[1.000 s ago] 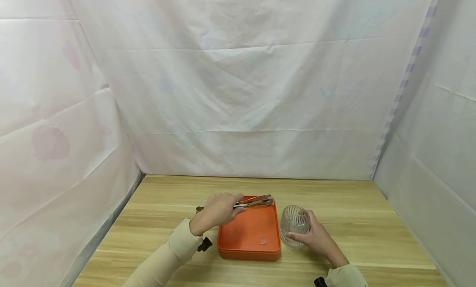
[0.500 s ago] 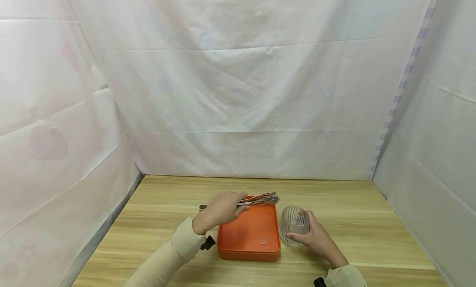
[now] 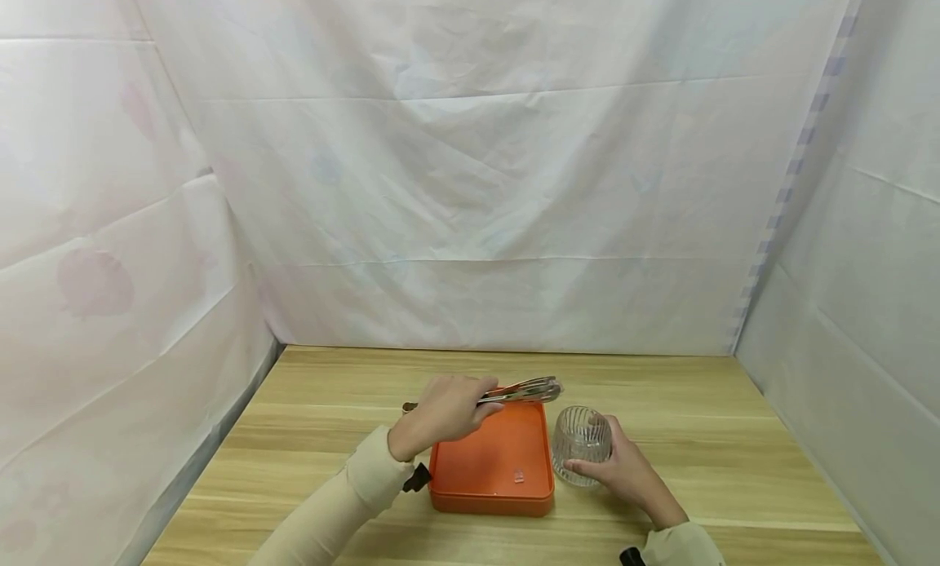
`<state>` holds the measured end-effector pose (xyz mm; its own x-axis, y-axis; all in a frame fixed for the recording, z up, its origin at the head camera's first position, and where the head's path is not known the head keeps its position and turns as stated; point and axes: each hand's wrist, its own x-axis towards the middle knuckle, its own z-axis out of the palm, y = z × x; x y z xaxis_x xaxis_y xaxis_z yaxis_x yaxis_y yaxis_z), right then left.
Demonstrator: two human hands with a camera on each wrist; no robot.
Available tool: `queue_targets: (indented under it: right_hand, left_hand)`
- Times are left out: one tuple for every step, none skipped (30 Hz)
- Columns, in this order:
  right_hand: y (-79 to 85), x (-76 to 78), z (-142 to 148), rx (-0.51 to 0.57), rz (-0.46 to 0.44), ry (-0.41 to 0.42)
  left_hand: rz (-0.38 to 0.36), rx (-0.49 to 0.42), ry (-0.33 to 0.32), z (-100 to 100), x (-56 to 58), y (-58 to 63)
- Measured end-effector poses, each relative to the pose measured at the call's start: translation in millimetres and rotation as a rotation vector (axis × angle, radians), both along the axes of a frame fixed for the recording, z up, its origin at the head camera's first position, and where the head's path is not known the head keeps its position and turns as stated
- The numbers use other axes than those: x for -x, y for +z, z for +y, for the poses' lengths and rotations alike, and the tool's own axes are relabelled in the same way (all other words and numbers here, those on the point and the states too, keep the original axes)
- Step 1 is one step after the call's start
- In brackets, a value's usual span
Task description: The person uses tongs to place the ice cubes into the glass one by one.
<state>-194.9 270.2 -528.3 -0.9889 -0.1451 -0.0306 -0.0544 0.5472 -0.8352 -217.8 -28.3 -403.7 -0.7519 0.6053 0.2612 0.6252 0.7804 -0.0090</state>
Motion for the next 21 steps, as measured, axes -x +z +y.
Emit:
queue_targets:
  right_hand:
    - [-0.1, 0.0, 0, -0.001, 0.001, 0.000]
    - [-0.2, 0.1, 0, -0.004, 0.001, 0.000]
    - [-0.2, 0.3, 0, -0.006, 0.002, 0.001]
    - [-0.2, 0.5, 1, -0.005, 0.000, 0.001]
    - [-0.2, 0.7, 1, -0.004, -0.001, 0.002]
    - [-0.2, 1.0, 1, -0.003, -0.001, 0.002]
    - [-0.1, 1.1, 1, -0.004, 0.000, 0.002]
    - [0.0, 1.3, 1, -0.003, -0.002, 0.004]
    - [0.2, 1.4, 1, -0.002, -0.004, 0.005]
    - [0.4, 1.5, 1, -0.002, -0.007, 0.007]
    - [0.7, 1.6, 0, -0.005, -0.008, 0.007]
    - [0.9, 1.6, 0, -0.011, -0.009, 0.009]
    - [1.1, 1.6, 0, -0.017, -0.011, 0.010]
    - [1.4, 1.7, 0, -0.022, -0.015, 0.011]
    - [1.6, 1.6, 0, -0.028, -0.017, 0.007]
    - [1.6, 1.6, 0, -0.032, -0.020, 0.005]
    - [1.5, 1.6, 0, -0.035, -0.021, 0.006]
    - [1.6, 1.5, 0, -0.037, -0.022, 0.009]
    - [1.6, 1.5, 0, -0.037, -0.022, 0.009]
    - [1.6, 1.4, 0, -0.035, -0.024, 0.006]
    - [1.6, 1.2, 0, -0.031, -0.023, 0.007]
  left_hand:
    - [-0.003, -0.001, -0.002, 1, -0.1, 0.2]
    - [-0.002, 0.000, -0.006, 2, -0.3, 0.4]
    - [-0.002, -0.001, -0.009, 4, -0.5, 0.6]
    - [0.000, -0.002, -0.014, 5, -0.7, 0.8]
    - [0.003, -0.002, -0.017, 6, -1.0, 1.0]
    - [0.006, -0.004, -0.019, 8, -1.3, 1.1]
    - [0.012, -0.003, -0.022, 9, -1.6, 1.2]
    - [0.015, -0.003, -0.027, 10, -1.9, 1.3]
    - [0.015, -0.004, -0.030, 12, -2.3, 1.4]
    - [0.013, -0.002, -0.036, 13, -2.6, 1.2]
    - [0.005, -0.002, -0.039, 14, -3.2, 1.3]
    - [0.000, 0.001, -0.044, 15, -3.6, 1.4]
    - [-0.005, 0.006, -0.049, 17, -3.9, 1.4]
    - [-0.012, 0.010, -0.049, 18, -4.4, 1.5]
    - [-0.020, 0.013, -0.050, 19, -4.7, 1.4]
    - [-0.029, 0.018, -0.052, 20, -5.0, 1.2]
    - [-0.035, 0.023, -0.049, 21, -5.2, 0.9]
    - [-0.038, 0.029, -0.050, 23, -5.3, 0.4]
    - [-0.046, 0.034, -0.051, 24, -5.6, 0.1]
    - [-0.050, 0.039, -0.052, 25, -5.9, -0.4]
    - [-0.051, 0.048, -0.054, 26, -6.1, -0.8]
